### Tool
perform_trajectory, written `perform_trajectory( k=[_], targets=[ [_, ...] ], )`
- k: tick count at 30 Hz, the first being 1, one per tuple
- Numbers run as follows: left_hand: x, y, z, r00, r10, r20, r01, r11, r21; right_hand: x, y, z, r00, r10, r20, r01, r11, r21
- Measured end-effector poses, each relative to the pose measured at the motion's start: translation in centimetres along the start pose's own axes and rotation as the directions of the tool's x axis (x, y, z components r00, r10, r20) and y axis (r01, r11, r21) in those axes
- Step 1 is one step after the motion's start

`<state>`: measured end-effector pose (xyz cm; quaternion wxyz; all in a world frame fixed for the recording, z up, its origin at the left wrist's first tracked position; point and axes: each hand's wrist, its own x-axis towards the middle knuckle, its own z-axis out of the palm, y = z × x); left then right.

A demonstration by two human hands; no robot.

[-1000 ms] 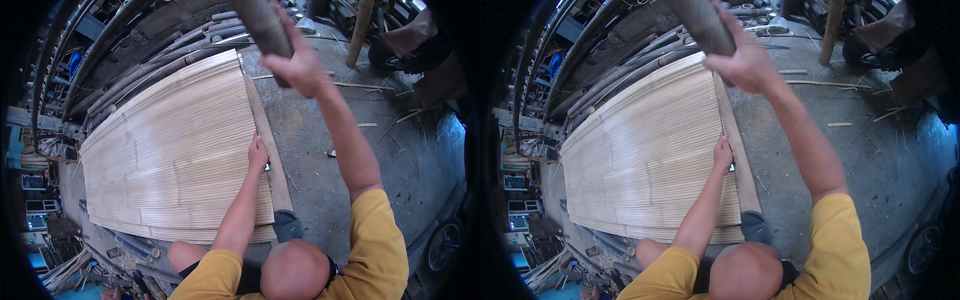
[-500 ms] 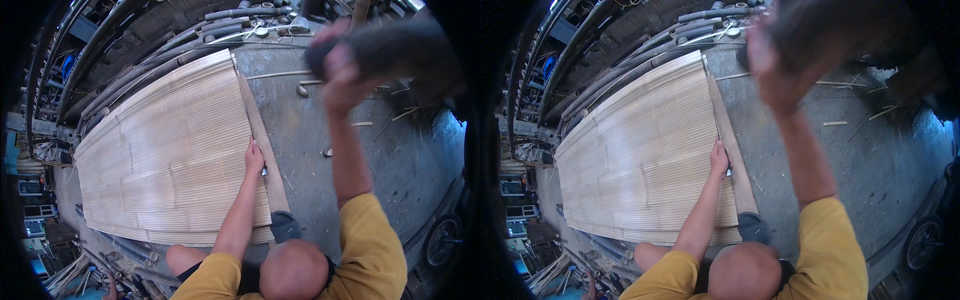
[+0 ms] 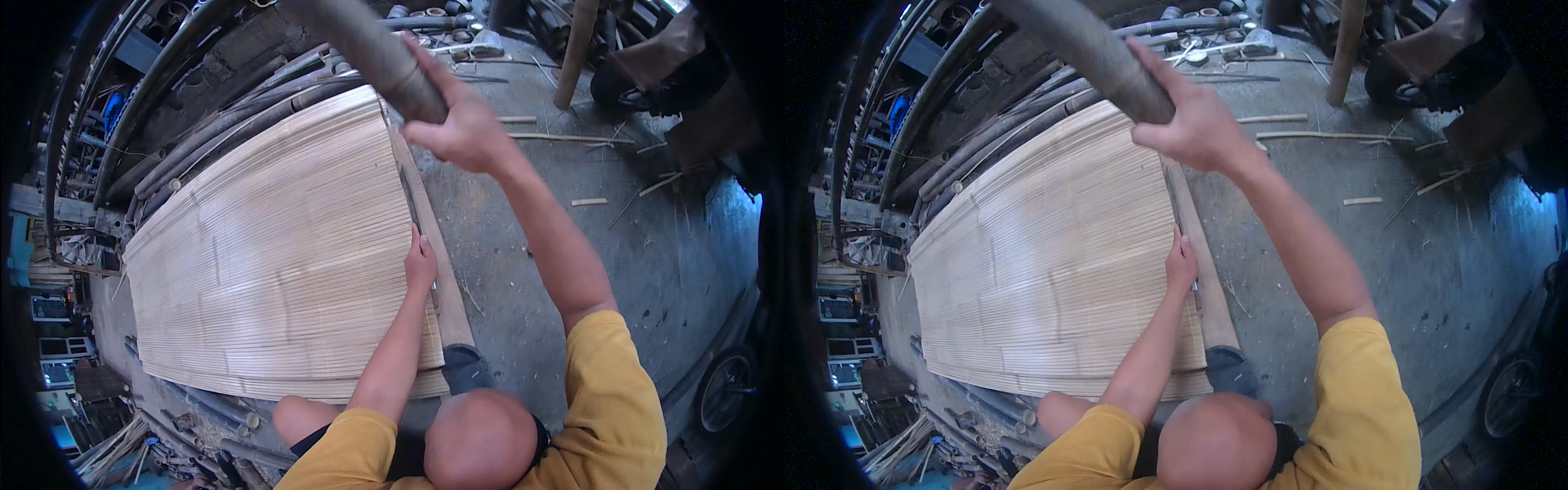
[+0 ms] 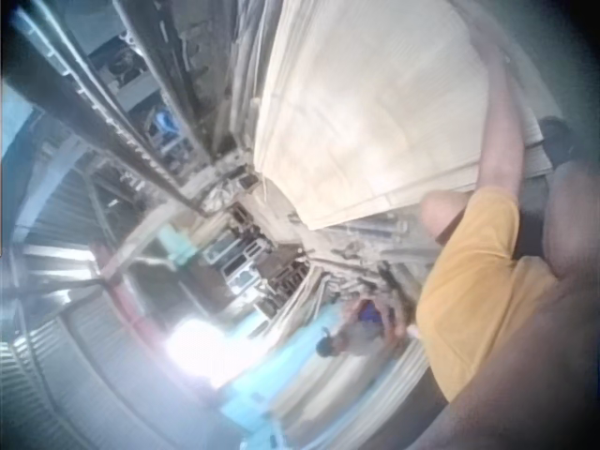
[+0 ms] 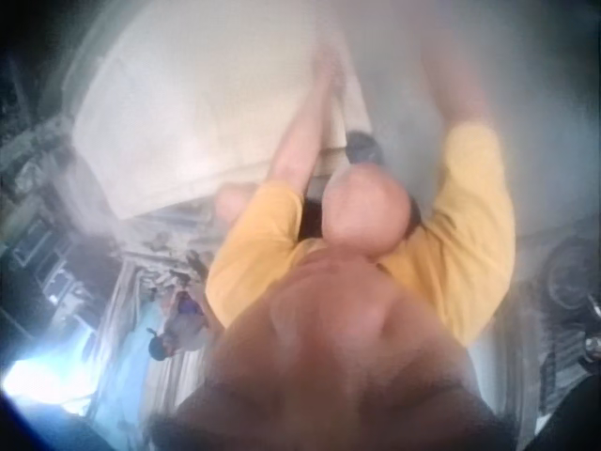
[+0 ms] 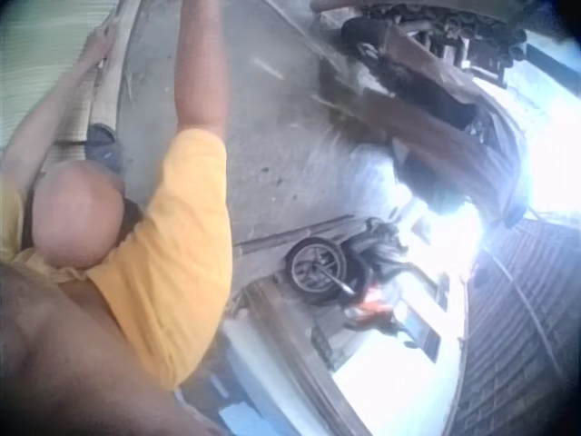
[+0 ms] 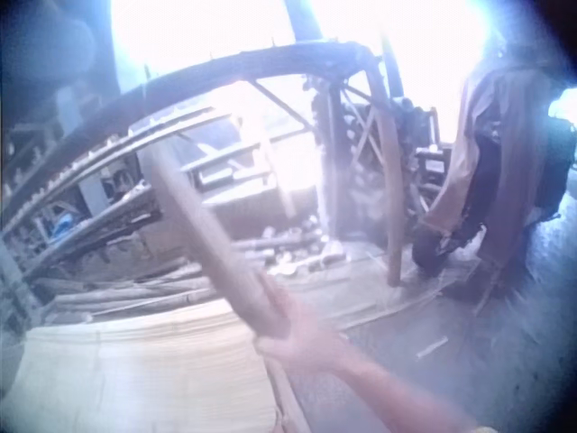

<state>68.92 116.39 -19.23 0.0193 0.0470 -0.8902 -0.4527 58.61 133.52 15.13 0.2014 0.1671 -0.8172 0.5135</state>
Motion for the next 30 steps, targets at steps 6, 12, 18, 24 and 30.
perform_trajectory(
  k=[6, 12, 18, 24, 30],
  targets=[
    [-0.6, 5.4, -2.5, 0.843, -0.362, 0.399, 0.519, 0.741, -0.426, 2.5, -5.6, -6.7, 0.921, -0.266, -0.285, 0.339, 0.907, 0.249],
    [-1.5, 6.1, -4.6, 0.82, -0.397, 0.412, 0.567, 0.661, -0.491, -8.6, 10.2, 1.8, 0.925, -0.21, -0.315, 0.195, 0.978, -0.079],
    [-0.9, 4.7, -4.5, 0.839, -0.409, 0.359, 0.539, 0.715, -0.444, -14.4, 13.3, 5.5, 0.712, 0.622, 0.326, -0.547, 0.782, -0.298],
    [-1.8, 4.1, -1.9, 0.941, -0.264, 0.212, 0.289, 0.952, -0.1, -8.2, 7.0, 2.4, 0.967, 0.246, 0.06, -0.246, 0.969, 0.002],
    [-3.1, 0.4, -2.2, 0.919, -0.302, 0.252, 0.371, 0.879, -0.299, -0.1, -3.4, -3.5, 0.961, -0.188, -0.201, 0.198, 0.98, 0.029]
  ],
)
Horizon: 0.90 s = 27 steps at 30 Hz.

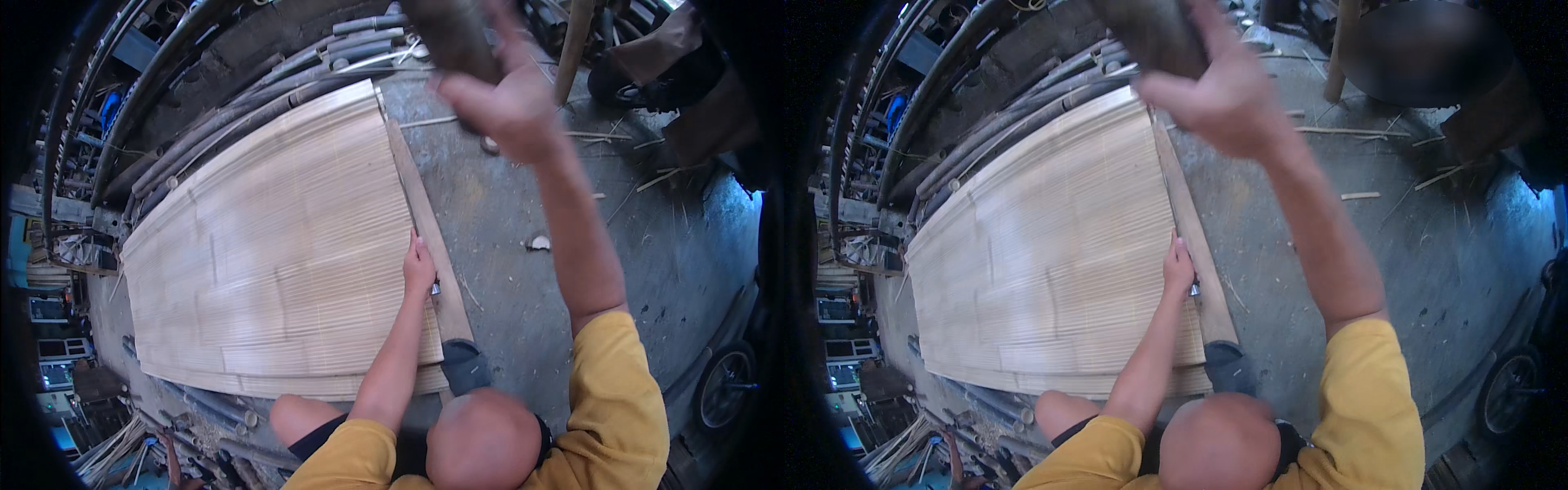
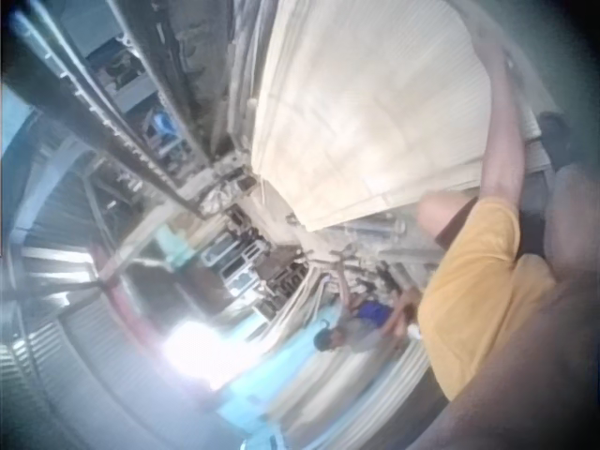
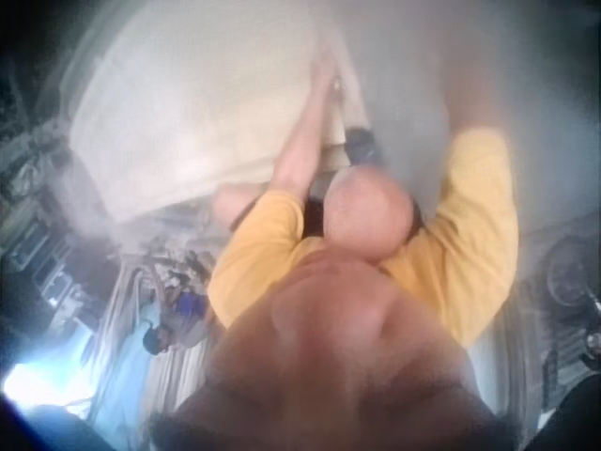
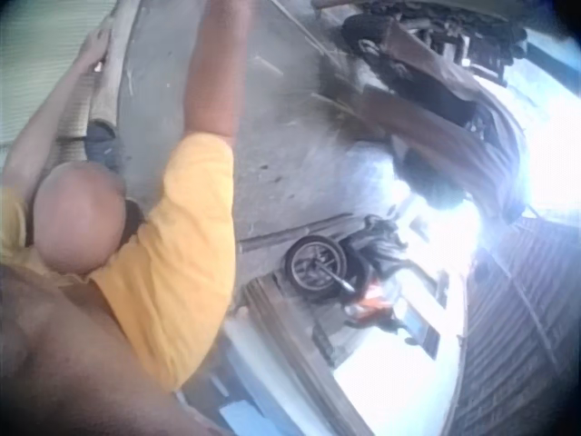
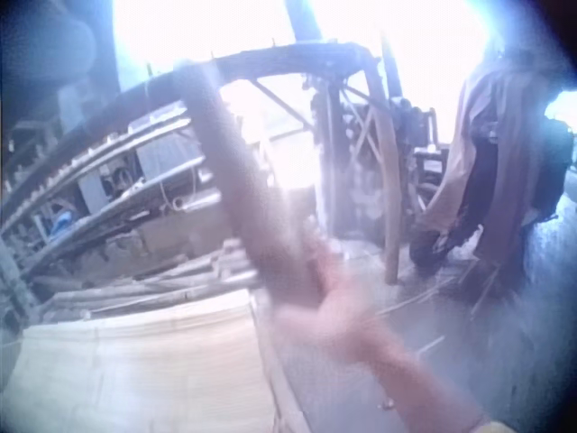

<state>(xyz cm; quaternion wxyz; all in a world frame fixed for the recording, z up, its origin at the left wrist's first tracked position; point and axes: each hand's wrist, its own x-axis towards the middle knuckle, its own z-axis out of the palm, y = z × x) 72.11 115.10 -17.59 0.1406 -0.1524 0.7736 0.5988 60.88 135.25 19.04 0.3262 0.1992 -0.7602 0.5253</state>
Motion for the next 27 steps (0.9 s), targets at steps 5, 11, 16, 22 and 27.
perform_trajectory(
  k=[5, 11, 16, 22, 27],
  targets=[
    [-2.6, 4.8, 0.0, 0.98, -0.159, 0.119, 0.184, 0.952, -0.246, -1.9, 0.6, -2.0, 0.957, -0.151, -0.248, 0.221, 0.933, 0.283],
    [-2.2, 4.1, 0.9, 0.98, -0.149, 0.134, 0.184, 0.937, -0.299, -25.1, 15.3, 2.4, 0.441, 0.749, 0.495, -0.371, 0.654, -0.659],
    [-2.3, 2.5, 0.4, 0.97, -0.209, 0.125, 0.237, 0.928, -0.287, -18.8, 9.5, 3.7, 0.504, 0.725, 0.469, -0.527, 0.688, -0.499],
    [0.2, -2.1, 1.7, 0.904, 0.403, -0.142, -0.3, 0.836, 0.459, -7.7, 4.7, 3.9, 0.894, 0.35, 0.281, -0.321, 0.936, -0.142],
    [-2.5, 3.7, 1.5, 0.99, -0.112, 0.088, 0.124, 0.982, -0.145, -0.2, -0.6, -2.4, 0.984, 0.105, 0.145, -0.101, 0.994, -0.03]
  ],
)
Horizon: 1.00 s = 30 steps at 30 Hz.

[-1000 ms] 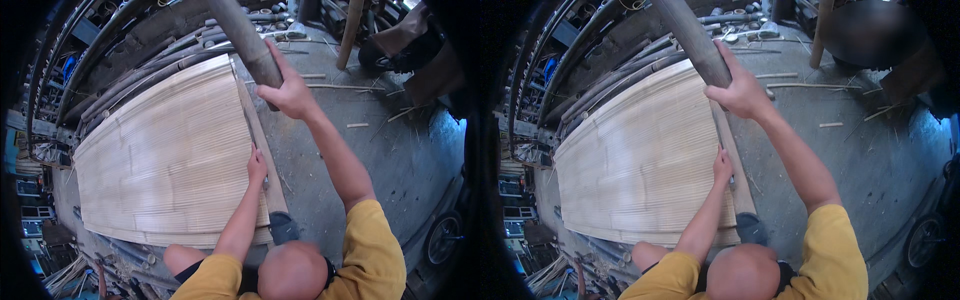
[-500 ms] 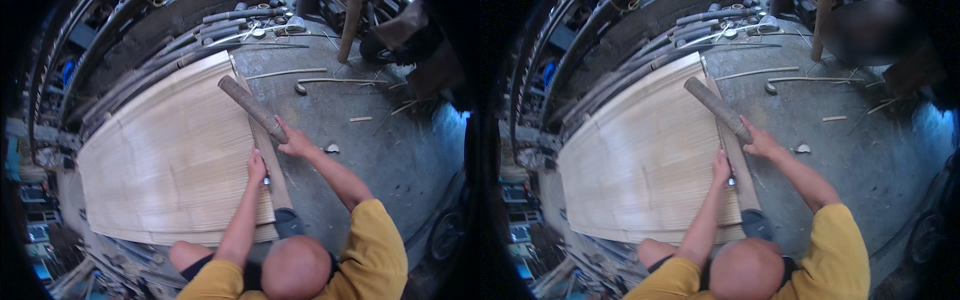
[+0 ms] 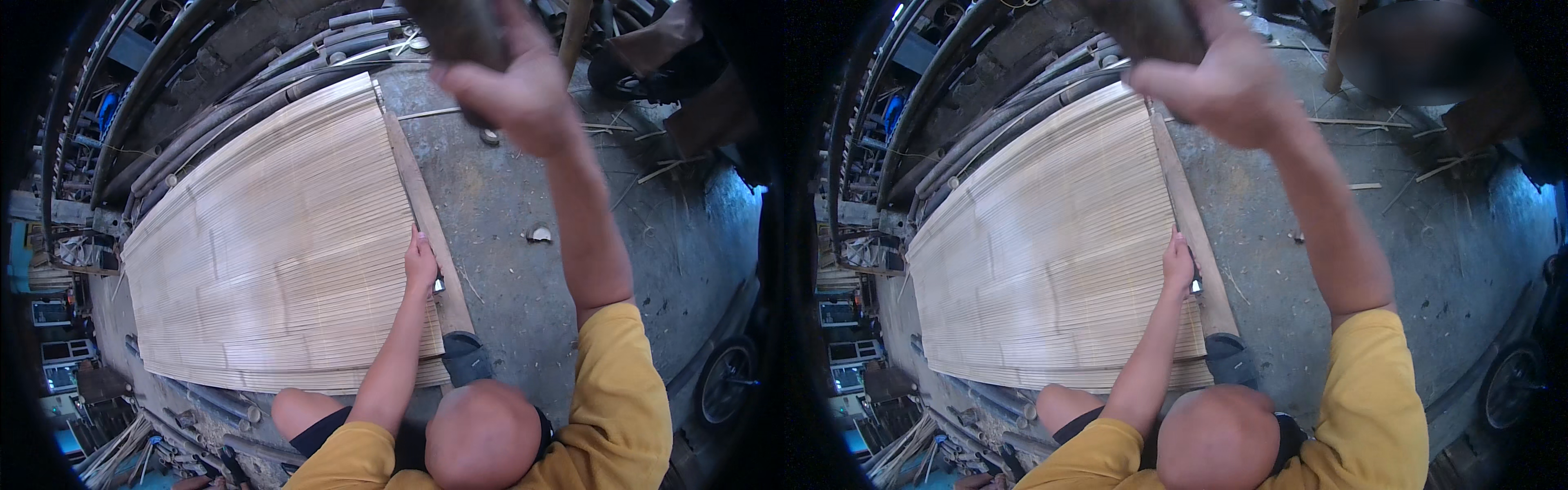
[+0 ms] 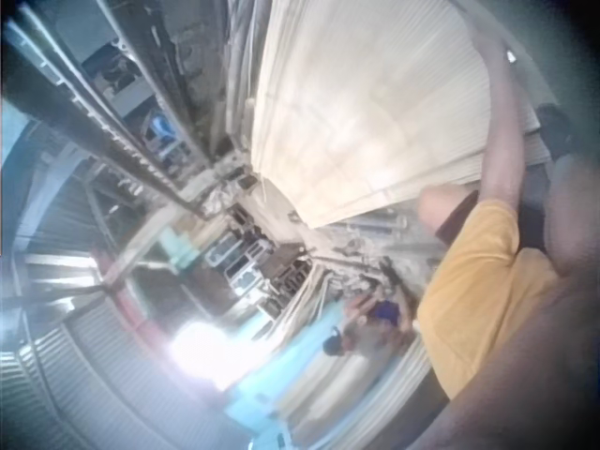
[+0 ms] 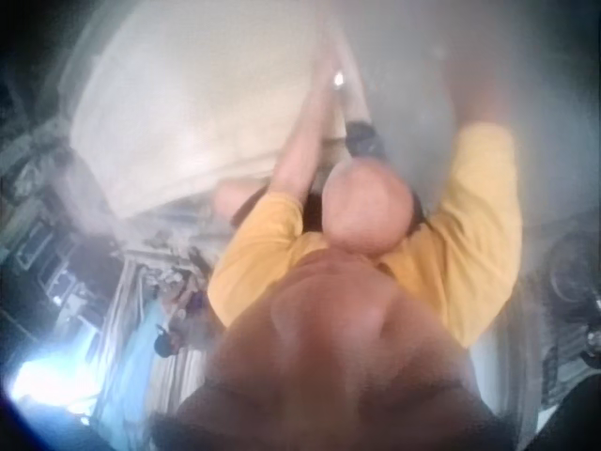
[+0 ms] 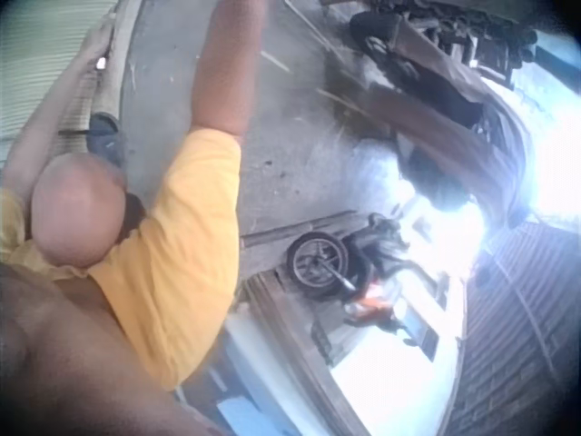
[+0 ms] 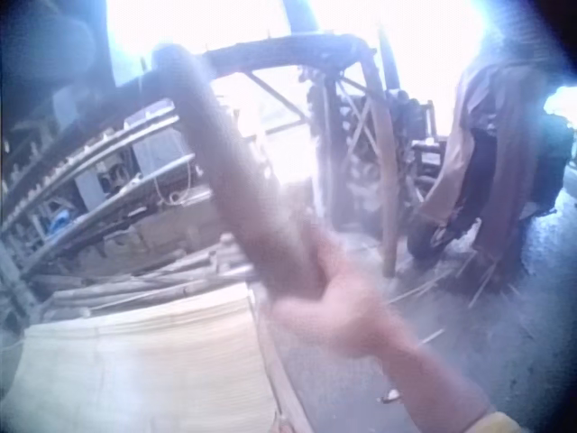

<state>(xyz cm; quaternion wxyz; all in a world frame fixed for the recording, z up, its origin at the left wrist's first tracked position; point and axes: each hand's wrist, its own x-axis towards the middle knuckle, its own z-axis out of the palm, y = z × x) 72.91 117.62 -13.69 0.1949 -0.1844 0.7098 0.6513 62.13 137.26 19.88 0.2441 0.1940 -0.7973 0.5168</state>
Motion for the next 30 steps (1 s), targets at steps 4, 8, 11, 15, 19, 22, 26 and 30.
perform_trajectory(
  k=[4, 8, 11, 15, 19, 22, 26, 30],
  targets=[
    [-1.6, 2.4, -1.2, 0.988, -0.139, 0.063, 0.147, 0.975, -0.169, 0.5, -0.1, -0.9, 0.958, -0.159, -0.237, 0.25, 0.871, 0.423],
    [-2.1, 1.6, -2.3, 0.987, -0.156, 0.03, 0.159, 0.961, -0.226, -4.7, 5.7, 3.8, 0.907, -0.088, -0.411, 0.265, 0.879, 0.396],
    [-1.4, -0.3, -0.8, 0.994, -0.079, 0.079, 0.096, 0.968, -0.232, -19.8, 16.8, 7.5, 0.788, 0.536, 0.302, -0.383, 0.812, -0.441],
    [-1.7, 0.7, -1.1, 0.988, -0.141, 0.06, 0.15, 0.966, -0.212, -18.0, 14.9, 8.0, 0.593, 0.698, 0.403, -0.564, 0.716, -0.41],
    [0.7, -1.2, -1.0, 1.0, 0.014, -0.021, -0.014, 1.0, -0.018, -12.4, 10.9, 8.7, 0.801, 0.521, 0.296, -0.499, 0.853, -0.153],
    [0.4, -6.4, -2.0, 0.949, 0.285, -0.133, -0.22, 0.903, 0.368, -8.2, 7.7, 8.4, 0.924, 0.348, 0.16, -0.344, 0.938, -0.054],
    [-1.5, -2.3, 0.2, 0.968, 0.225, -0.111, -0.175, 0.922, 0.344, -3.1, 3.3, 3.3, 0.987, 0.161, -0.008, -0.16, 0.986, 0.035],
    [-3.3, -0.3, -1.1, 0.998, -0.064, -0.028, 0.061, 0.991, -0.117, -0.1, -4.1, -1.3, 0.973, -0.02, -0.23, 0.083, 0.96, 0.266]
  ],
)
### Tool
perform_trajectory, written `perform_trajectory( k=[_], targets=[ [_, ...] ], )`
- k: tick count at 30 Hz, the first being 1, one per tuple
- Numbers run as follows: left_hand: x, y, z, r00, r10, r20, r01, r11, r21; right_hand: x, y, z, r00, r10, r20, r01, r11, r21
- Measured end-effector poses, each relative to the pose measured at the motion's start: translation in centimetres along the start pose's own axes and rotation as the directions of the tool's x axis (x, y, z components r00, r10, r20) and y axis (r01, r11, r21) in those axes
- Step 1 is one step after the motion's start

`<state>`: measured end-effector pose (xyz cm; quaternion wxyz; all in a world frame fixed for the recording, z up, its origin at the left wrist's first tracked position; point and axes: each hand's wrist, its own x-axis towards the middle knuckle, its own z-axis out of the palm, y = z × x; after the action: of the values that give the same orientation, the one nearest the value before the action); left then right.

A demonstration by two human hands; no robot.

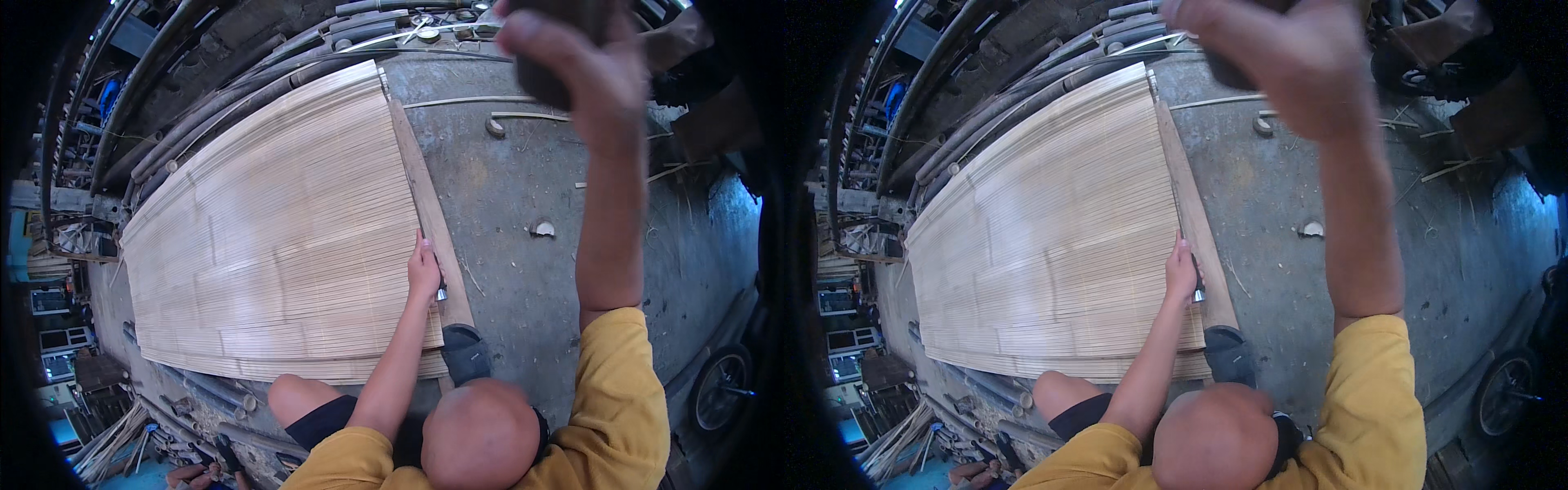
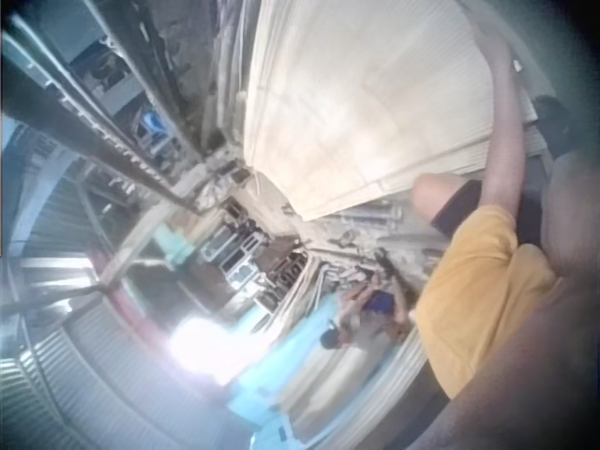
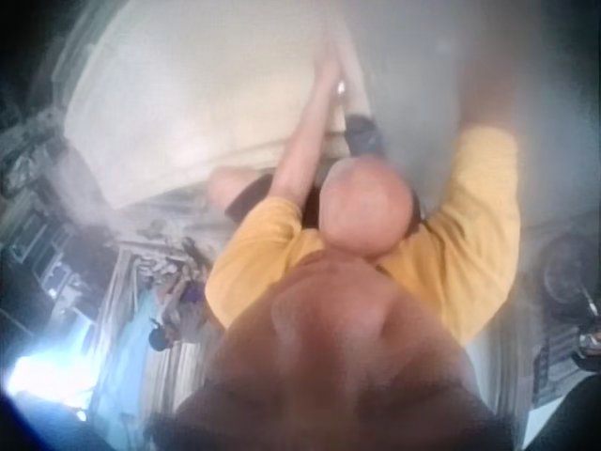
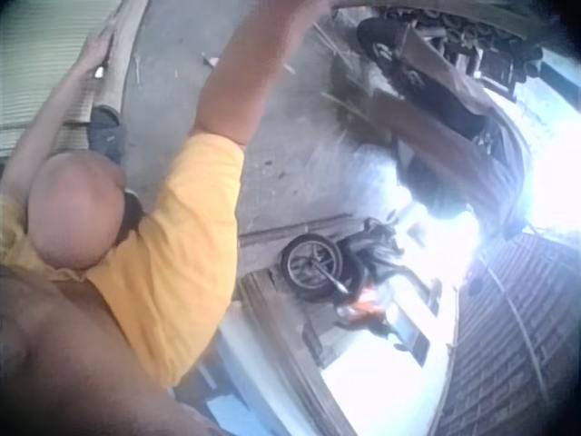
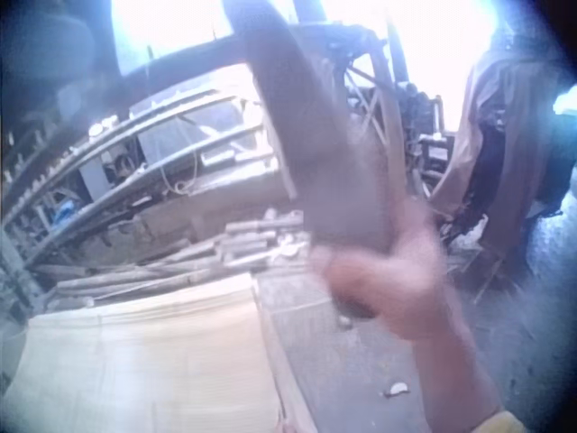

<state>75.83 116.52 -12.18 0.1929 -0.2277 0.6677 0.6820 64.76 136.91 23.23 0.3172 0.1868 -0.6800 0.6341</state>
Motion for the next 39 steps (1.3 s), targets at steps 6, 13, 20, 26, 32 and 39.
perform_trajectory(
  k=[6, 13, 20, 26, 32, 39],
  targets=[
    [-0.9, 0.1, -0.9, 0.998, -0.05, 0.023, 0.052, 0.997, -0.054, -6.9, 7.9, 0.9, 0.925, -0.233, -0.3, 0.229, 0.972, -0.049],
    [1.3, 0.6, 0.1, 0.995, -0.094, 0.038, 0.097, 0.992, -0.083, -21.3, 18.6, -0.5, 0.532, 0.776, 0.338, -0.422, 0.589, -0.689],
    [1.0, -3.8, 0.3, 0.952, 0.305, -0.034, -0.261, 0.861, 0.436, -11.2, 12.2, 2.8, 0.8, 0.527, 0.287, -0.41, 0.829, -0.379],
    [-0.6, -4.4, -0.5, 0.994, 0.106, -0.016, -0.101, 0.975, 0.197, -2.0, 3.5, -0.5, 0.982, 0.049, 0.181, -0.018, 0.985, -0.17],
    [-1.6, -1.8, -1.0, 1.0, 0.004, 0.01, -0.003, 1.0, -0.009, -6.0, 7.2, -0.8, 0.935, -0.336, -0.112, 0.343, 0.938, 0.049],
    [-1.1, -2.2, -1.1, 0.997, -0.039, 0.07, 0.043, 0.998, -0.056, -21.7, 15.6, -0.5, 0.34, 0.881, 0.33, -0.482, 0.465, -0.743]
  ],
)
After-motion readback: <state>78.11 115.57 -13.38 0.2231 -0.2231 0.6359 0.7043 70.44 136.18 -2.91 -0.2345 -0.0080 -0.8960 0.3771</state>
